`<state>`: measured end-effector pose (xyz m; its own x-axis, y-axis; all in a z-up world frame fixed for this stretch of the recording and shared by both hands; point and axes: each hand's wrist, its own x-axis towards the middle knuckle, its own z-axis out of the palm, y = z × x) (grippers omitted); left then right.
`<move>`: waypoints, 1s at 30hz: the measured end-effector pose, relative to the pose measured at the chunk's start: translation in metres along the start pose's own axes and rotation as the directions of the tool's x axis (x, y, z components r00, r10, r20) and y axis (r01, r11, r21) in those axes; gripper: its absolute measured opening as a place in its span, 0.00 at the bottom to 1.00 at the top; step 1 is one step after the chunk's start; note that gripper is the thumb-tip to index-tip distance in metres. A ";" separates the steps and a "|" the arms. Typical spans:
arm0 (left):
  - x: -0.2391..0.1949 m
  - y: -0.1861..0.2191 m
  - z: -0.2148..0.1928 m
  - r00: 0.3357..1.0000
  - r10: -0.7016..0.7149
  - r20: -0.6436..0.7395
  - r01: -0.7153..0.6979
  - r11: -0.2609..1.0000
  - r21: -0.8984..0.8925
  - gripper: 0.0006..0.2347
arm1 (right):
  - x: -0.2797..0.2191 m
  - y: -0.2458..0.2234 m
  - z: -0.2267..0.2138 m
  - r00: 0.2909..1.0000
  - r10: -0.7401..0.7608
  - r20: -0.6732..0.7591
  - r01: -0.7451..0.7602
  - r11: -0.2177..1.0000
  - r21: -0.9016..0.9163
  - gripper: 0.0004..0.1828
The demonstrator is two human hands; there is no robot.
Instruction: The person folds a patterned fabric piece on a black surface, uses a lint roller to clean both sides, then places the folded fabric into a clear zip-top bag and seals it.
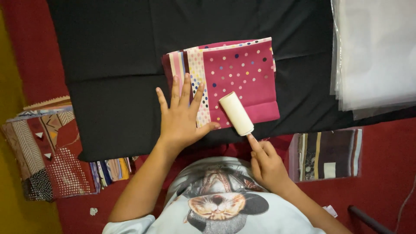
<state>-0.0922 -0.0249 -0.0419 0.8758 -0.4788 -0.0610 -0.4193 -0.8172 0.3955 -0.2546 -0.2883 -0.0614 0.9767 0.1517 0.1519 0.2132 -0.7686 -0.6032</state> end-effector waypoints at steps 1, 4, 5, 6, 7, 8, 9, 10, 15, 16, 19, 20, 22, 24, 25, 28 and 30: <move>0.001 0.001 0.000 1.000 0.000 0.001 0.000 1.000 0.001 0.49 | -0.001 0.005 -0.002 1.000 0.001 -0.001 -0.001 1.000 0.001 0.30; 0.001 0.002 -0.002 1.000 -0.005 0.008 0.005 1.000 -0.008 0.49 | -0.001 0.021 -0.009 0.997 0.043 -0.067 -0.043 0.999 -0.009 0.30; 0.001 0.001 -0.001 1.000 -0.007 0.008 0.008 1.000 -0.016 0.49 | 0.000 0.027 -0.013 0.994 0.036 -0.101 -0.042 0.998 -0.052 0.30; 0.001 0.001 -0.001 1.000 -0.010 0.008 0.010 1.000 -0.024 0.49 | 0.001 0.032 -0.017 0.990 0.028 -0.135 -0.042 0.995 -0.096 0.30; 0.001 0.002 -0.001 1.000 -0.009 0.011 0.010 1.000 -0.024 0.49 | 0.002 0.038 -0.023 0.990 0.031 -0.135 -0.044 0.995 -0.094 0.30; 0.001 0.002 -0.002 1.000 -0.010 0.012 0.011 1.000 -0.023 0.49 | 0.003 0.043 -0.028 0.986 0.047 -0.160 -0.062 0.994 -0.092 0.31; 0.001 0.002 -0.003 1.000 -0.012 0.013 0.012 1.000 -0.022 0.48 | 0.005 0.048 -0.033 0.981 0.062 -0.185 -0.080 0.993 -0.089 0.31; 0.001 0.002 -0.003 1.000 -0.013 0.012 0.013 1.000 -0.022 0.48 | 0.007 0.050 -0.037 0.981 0.061 -0.184 -0.078 0.993 -0.089 0.31; 0.000 0.002 -0.003 1.000 -0.007 0.008 0.007 1.000 -0.027 0.48 | 0.017 0.051 -0.048 0.965 0.087 -0.246 -0.122 0.983 -0.134 0.30; 0.001 0.000 -0.006 1.000 -0.010 0.006 0.010 1.000 -0.027 0.48 | 0.019 0.046 -0.046 0.966 0.084 -0.244 -0.119 0.984 -0.133 0.30; 0.007 -0.012 -0.008 1.000 -0.006 -0.003 0.006 0.998 -0.064 0.39 | 0.022 0.032 -0.037 0.973 0.037 -0.226 -0.056 0.995 -0.077 0.27; 0.011 -0.020 -0.006 0.993 0.060 -0.103 -0.058 0.998 0.019 0.31 | 0.022 0.029 -0.031 0.977 0.022 -0.214 -0.038 0.997 -0.069 0.27; 0.024 -0.036 -0.006 0.973 0.126 -0.195 -0.108 0.989 0.104 0.24 | 0.023 0.022 -0.022 0.981 0.006 -0.196 -0.018 0.998 -0.059 0.26; 0.044 -0.052 -0.012 0.916 0.277 -0.289 -0.233 0.956 0.178 0.17 | 0.027 0.014 -0.014 0.988 -0.005 -0.156 0.000 1.000 -0.031 0.29; 0.049 -0.062 -0.009 0.918 0.272 -0.289 -0.227 0.957 0.180 0.17 | 0.029 0.011 -0.011 0.988 -0.009 -0.153 0.005 1.000 -0.027 0.29; 0.061 -0.080 -0.001 0.894 0.340 -0.293 -0.273 0.930 0.246 0.14 | 0.031 0.004 -0.007 0.992 -0.013 -0.128 0.004 0.998 -0.067 0.28; 0.063 -0.084 -0.001 0.889 0.351 -0.295 -0.291 0.929 0.231 0.13 | 0.032 0.001 -0.005 0.995 -0.075 -0.070 0.074 0.997 -0.024 0.29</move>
<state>-0.0021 0.0139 -0.0778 0.7014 -0.6181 0.3549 -0.6991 -0.6937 0.1735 -0.2232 -0.2877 -0.0534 0.9538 0.1652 0.2511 0.2839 -0.7698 -0.5717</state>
